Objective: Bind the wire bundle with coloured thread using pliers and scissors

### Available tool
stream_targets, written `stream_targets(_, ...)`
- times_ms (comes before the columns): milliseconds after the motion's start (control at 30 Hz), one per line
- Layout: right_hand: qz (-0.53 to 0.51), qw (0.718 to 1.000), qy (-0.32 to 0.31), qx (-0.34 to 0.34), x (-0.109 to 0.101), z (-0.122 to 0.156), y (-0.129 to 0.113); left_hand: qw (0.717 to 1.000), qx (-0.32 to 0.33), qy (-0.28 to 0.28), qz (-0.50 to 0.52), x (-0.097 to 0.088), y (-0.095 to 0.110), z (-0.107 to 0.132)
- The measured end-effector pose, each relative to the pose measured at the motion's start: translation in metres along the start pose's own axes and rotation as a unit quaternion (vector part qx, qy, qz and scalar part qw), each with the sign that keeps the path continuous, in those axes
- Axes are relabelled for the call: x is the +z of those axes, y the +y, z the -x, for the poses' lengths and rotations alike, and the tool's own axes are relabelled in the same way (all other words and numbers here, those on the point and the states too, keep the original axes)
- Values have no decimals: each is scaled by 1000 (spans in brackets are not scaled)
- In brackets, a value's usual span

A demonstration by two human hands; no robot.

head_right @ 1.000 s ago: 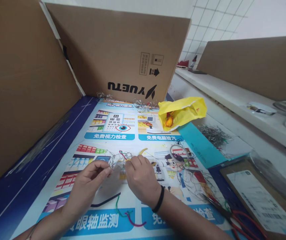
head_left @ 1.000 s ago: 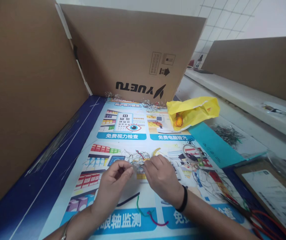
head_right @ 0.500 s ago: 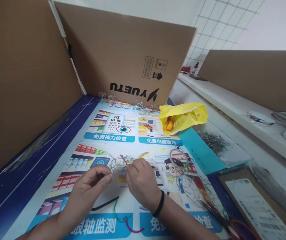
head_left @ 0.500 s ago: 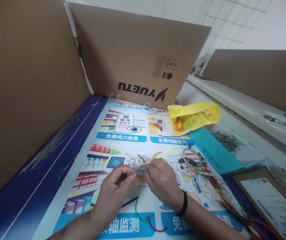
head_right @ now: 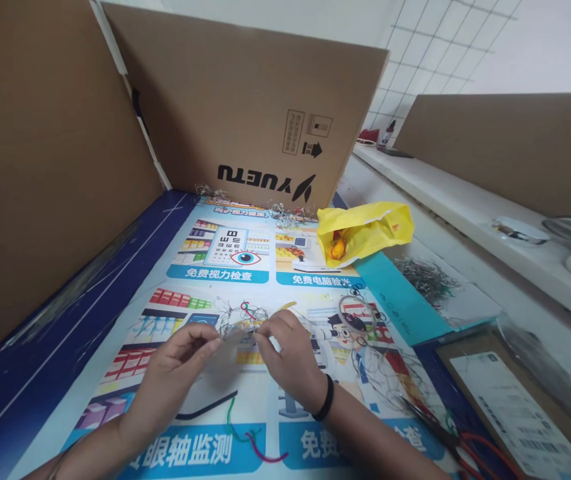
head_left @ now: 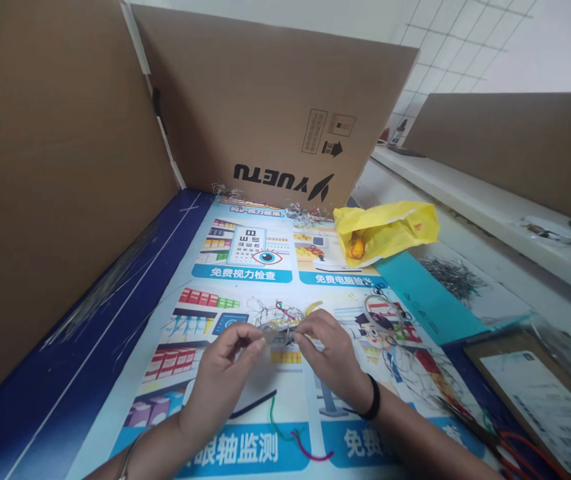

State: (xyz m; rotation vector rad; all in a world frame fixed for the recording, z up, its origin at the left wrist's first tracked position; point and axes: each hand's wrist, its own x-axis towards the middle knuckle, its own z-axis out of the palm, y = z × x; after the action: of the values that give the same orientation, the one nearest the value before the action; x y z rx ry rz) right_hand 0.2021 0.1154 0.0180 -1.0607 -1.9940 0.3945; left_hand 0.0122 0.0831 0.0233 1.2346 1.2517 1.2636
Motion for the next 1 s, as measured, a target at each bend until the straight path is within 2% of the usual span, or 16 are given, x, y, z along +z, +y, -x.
stream_targets(167, -90, 992, -33, 85, -6, -6, 2, 999, 22, -19, -32, -1, -5, -1)
stream_targets(267, -119, 988, -45, 88, -8, -7, 5, 998, 30, -22, -48, -2, -8, -3)
stream_targets(467, -114, 992, -52, 25, -6, -4, 3, 997, 30, -12, -64, -3, -8, -5)
stream_targets(733, -33, 997, -23, -70, -2, 1, -9, 997, 37, -37, -58, 2, -7, -3)
stream_targets(900, -5, 992, -45, -119, 2, 5, -10, 995, 45, -40, -75, 2, -2, 1)
stream_targets(1000, 0, 991, -58, -118, 3, 8, -9, 995, 52, -36, -83, 2, -1, 3)
